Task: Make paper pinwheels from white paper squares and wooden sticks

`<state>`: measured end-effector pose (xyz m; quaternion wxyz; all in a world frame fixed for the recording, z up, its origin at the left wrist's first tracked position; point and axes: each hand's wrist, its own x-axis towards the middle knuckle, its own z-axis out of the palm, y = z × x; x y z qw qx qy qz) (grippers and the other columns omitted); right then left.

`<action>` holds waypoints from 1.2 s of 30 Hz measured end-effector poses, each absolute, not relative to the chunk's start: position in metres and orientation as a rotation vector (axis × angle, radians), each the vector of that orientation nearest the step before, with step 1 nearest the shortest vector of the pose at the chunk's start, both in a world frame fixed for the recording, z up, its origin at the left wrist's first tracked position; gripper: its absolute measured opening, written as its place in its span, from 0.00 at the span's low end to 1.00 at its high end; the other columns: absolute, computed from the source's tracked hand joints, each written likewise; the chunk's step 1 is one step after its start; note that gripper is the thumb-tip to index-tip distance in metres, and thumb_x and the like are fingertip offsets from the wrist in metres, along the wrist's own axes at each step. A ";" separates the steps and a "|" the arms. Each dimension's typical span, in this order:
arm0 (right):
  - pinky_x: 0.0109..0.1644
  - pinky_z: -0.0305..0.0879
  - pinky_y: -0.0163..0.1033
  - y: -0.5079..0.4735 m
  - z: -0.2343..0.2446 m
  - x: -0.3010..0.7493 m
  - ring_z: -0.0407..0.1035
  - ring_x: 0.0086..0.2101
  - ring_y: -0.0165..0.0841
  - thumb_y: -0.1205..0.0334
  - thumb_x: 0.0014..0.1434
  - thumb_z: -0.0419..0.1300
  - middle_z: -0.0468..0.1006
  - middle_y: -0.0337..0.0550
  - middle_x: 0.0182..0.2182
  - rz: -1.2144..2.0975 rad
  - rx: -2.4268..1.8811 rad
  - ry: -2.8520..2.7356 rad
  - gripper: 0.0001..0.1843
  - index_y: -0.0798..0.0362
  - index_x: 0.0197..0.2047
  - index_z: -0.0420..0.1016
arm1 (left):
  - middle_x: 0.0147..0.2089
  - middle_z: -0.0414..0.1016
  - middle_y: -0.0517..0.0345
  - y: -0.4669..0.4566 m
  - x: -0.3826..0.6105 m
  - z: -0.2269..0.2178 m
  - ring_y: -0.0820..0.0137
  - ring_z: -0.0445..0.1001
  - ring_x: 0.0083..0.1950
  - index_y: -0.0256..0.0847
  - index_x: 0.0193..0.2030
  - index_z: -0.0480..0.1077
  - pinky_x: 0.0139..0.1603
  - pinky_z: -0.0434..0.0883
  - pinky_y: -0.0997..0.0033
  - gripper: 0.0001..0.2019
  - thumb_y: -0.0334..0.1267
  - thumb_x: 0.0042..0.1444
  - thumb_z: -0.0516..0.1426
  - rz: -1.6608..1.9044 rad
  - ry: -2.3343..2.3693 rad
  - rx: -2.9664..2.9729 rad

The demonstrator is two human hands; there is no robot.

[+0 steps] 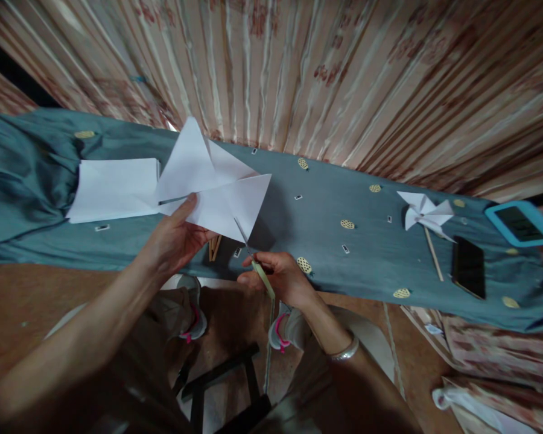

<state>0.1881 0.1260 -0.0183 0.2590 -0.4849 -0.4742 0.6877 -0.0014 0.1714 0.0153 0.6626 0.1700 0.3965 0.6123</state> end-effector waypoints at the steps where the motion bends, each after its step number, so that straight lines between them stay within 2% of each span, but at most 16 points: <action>1: 0.23 0.60 0.30 0.126 -0.018 0.188 0.66 0.20 0.24 0.50 0.40 0.74 0.73 0.33 0.19 1.867 -1.315 -1.281 0.22 0.55 0.34 0.78 | 0.46 0.81 0.47 0.171 -0.001 0.015 0.63 0.80 0.49 0.36 0.53 0.68 0.56 0.74 0.56 0.13 0.32 0.63 0.54 1.385 0.898 0.380; 9: 0.22 0.62 0.30 0.126 -0.017 0.185 0.66 0.19 0.23 0.53 0.33 0.77 0.73 0.32 0.18 1.906 -1.290 -1.125 0.21 0.54 0.29 0.77 | 0.47 0.81 0.47 0.171 -0.002 0.017 0.62 0.79 0.50 0.36 0.54 0.67 0.55 0.75 0.56 0.13 0.31 0.63 0.52 1.377 0.902 0.371; 18: 0.24 0.64 0.31 0.126 -0.016 0.185 0.66 0.20 0.23 0.56 0.36 0.76 0.72 0.31 0.18 1.903 -1.316 -1.171 0.20 0.55 0.31 0.76 | 0.49 0.80 0.46 0.170 -0.002 0.015 0.61 0.78 0.52 0.37 0.55 0.67 0.56 0.74 0.54 0.14 0.32 0.63 0.54 1.381 0.906 0.379; 22: 0.22 0.63 0.30 0.127 -0.017 0.185 0.66 0.19 0.23 0.55 0.34 0.76 0.73 0.31 0.18 1.899 -1.316 -1.144 0.21 0.55 0.30 0.76 | 0.49 0.80 0.46 0.170 -0.001 0.018 0.63 0.79 0.51 0.36 0.55 0.66 0.56 0.74 0.56 0.14 0.30 0.63 0.52 1.382 0.892 0.378; 29: 0.23 0.65 0.32 0.126 -0.022 0.188 0.67 0.20 0.25 0.51 0.40 0.74 0.74 0.34 0.20 1.849 -1.258 -1.258 0.20 0.55 0.32 0.78 | 0.46 0.81 0.47 0.170 -0.001 0.018 0.61 0.79 0.51 0.36 0.54 0.68 0.55 0.75 0.55 0.13 0.32 0.63 0.53 1.369 0.895 0.366; 36: 0.23 0.64 0.31 0.125 -0.022 0.187 0.66 0.19 0.24 0.53 0.39 0.75 0.74 0.34 0.20 1.852 -1.271 -1.223 0.19 0.55 0.31 0.78 | 0.46 0.81 0.47 0.170 -0.001 0.018 0.63 0.79 0.50 0.36 0.53 0.69 0.55 0.75 0.57 0.12 0.31 0.64 0.52 1.368 0.913 0.360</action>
